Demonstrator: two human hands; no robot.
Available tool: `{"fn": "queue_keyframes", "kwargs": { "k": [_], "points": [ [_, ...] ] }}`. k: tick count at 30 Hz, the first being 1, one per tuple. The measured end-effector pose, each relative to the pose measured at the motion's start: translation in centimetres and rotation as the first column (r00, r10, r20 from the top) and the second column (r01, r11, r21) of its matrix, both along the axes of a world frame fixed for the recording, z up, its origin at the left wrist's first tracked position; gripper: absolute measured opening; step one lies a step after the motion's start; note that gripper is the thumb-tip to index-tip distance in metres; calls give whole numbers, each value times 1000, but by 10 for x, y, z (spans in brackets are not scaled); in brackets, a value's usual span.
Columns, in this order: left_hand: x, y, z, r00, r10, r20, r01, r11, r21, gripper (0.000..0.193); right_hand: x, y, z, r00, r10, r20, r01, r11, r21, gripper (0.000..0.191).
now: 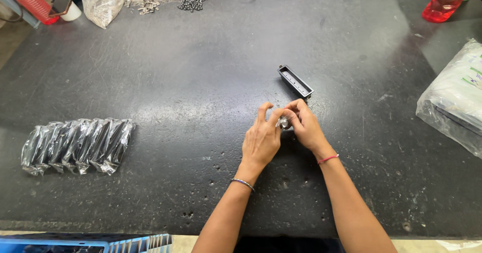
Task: The person places black rectangular plastic components one at a time into clear plastic bags, folds and presses the bags closed, and stacks the finished bags in a row on the workbench, with completed bags accumulating in a blue crate beside the table.
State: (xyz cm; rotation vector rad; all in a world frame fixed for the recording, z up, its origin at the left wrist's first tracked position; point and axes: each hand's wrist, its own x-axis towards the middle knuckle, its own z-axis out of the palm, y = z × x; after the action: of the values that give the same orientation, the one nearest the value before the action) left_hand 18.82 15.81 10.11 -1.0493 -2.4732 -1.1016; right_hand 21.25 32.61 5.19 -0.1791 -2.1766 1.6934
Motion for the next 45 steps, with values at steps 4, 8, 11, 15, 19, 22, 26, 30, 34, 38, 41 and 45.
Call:
{"fn": "queue_keyframes", "kwargs": {
  "k": [4, 8, 11, 15, 19, 22, 26, 30, 34, 38, 41, 45],
  "points": [
    [-3, 1, 1, 999, 27, 29, -28, 1000, 12, 36, -7, 3, -9, 997, 68, -32, -71, 991, -117, 14],
    [-7, 0, -1, 998, 36, 43, -38, 999, 39, 33, -7, 4, -6, 988, 150, -37, -154, 970, -190, 15],
    [-9, -2, -3, 995, 41, 91, -45, 998, 49, 32, 0, 4, 7, 983, 184, -1, -178, 950, -258, 22],
    [-11, -5, -3, 993, 37, 113, -45, 997, 69, 29, 9, 2, 24, 972, 219, 88, -197, 958, -209, 17],
    [-10, -7, 0, 995, 16, 103, -24, 997, 76, 29, 8, -1, 28, 973, 224, 58, -211, 961, -181, 18],
    [-9, -13, 4, 993, -21, 114, 8, 993, 120, 30, 7, -2, 25, 973, 229, 37, -219, 958, -183, 18],
    [-6, -19, 10, 989, -49, 138, 24, 984, 176, 31, 6, -1, 23, 976, 214, 50, -201, 961, -192, 17],
    [-6, -18, 13, 989, -38, 146, 13, 986, 167, 29, 8, -2, 26, 979, 192, 61, -184, 975, -129, 15],
    [-7, -14, 11, 987, -18, 160, 0, 994, 112, 27, 11, -4, 28, 988, 147, 54, -144, 989, -44, 14],
    [-7, -10, 6, 996, -20, 85, 11, 994, 107, 28, 10, -7, 27, 997, 45, 68, -52, 993, 105, 13],
    [-6, -10, 4, 997, -9, 75, 1, 994, 106, 28, 10, -7, 26, 996, 46, 73, -53, 995, 87, 12],
    [-7, -10, 3, 997, 24, 76, -35, 988, 153, 27, 8, -7, 28, 986, 160, 40, -157, 985, -68, 15]
  ]
}}
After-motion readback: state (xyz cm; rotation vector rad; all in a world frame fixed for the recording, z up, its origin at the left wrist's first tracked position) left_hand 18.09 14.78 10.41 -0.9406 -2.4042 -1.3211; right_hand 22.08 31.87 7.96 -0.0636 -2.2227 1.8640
